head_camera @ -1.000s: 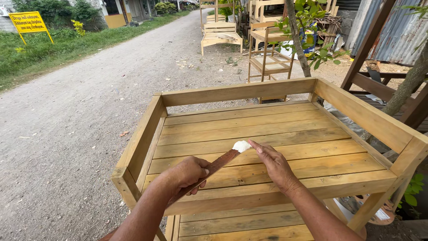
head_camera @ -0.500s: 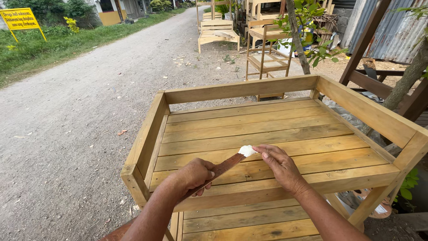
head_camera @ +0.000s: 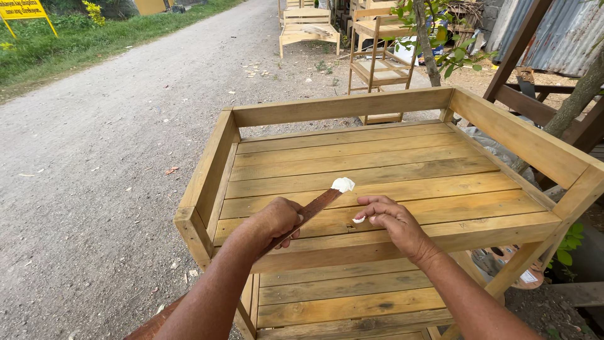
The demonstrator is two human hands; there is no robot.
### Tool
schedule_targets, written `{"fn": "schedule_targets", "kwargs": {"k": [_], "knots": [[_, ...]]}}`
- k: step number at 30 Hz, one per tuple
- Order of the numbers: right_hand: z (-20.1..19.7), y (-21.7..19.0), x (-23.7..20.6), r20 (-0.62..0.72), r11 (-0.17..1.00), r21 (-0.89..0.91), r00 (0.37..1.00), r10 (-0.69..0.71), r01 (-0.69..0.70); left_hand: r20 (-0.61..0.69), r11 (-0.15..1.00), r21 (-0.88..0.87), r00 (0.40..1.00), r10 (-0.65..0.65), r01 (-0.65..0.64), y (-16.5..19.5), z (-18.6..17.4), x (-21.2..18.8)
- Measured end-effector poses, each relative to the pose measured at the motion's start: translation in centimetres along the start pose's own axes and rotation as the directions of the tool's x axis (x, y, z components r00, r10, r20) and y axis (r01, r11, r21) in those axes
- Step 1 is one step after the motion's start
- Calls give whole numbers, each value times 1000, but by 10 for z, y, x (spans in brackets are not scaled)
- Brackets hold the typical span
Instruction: The person dips a flat wooden stick into a jar of white wood filler and dabs the filler onto holes and gaps on the slatted surface and frame of an unfinished wooden furniture piece, moving around the piece to fill spots one at a time.
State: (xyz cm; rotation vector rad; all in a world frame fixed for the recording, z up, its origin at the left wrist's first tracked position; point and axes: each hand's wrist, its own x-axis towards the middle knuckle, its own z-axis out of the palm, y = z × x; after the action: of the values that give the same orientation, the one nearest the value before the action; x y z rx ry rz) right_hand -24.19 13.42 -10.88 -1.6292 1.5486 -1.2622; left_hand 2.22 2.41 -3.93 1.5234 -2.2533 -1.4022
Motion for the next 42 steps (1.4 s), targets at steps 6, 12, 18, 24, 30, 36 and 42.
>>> {"fn": "schedule_targets", "kwargs": {"k": [6, 12, 18, 24, 30, 36, 42], "knots": [[9, -12, 0, 31, 942, -336, 999, 39, -27, -10, 998, 48, 999, -34, 35, 14, -2, -10], [13, -14, 0, 53, 794, -594, 991, -122, 129, 2, 997, 79, 1000, -13, 13, 21, -5, -12], [18, -13, -9, 39, 738, -651, 979, -202, 178, -4, 998, 58, 1000, -6, 7, 21, 0, -10], [16, -21, -14, 53, 714, -667, 969, -240, 213, 0, 997, 73, 1000, 19, -19, 23, 1, -10], [18, -31, -25, 89, 644, -738, 975, -206, 203, -3, 997, 76, 1000, 13, -12, 25, 2, -15], [27, -36, -39, 153, 458, -849, 952, -264, 264, -15, 999, 47, 1000, -21, 22, 29, 4, -23], [26, -35, -43, 98, 534, -805, 945, -313, 260, -21, 999, 32, 1000, -15, 16, 32, 5, -23]]}}
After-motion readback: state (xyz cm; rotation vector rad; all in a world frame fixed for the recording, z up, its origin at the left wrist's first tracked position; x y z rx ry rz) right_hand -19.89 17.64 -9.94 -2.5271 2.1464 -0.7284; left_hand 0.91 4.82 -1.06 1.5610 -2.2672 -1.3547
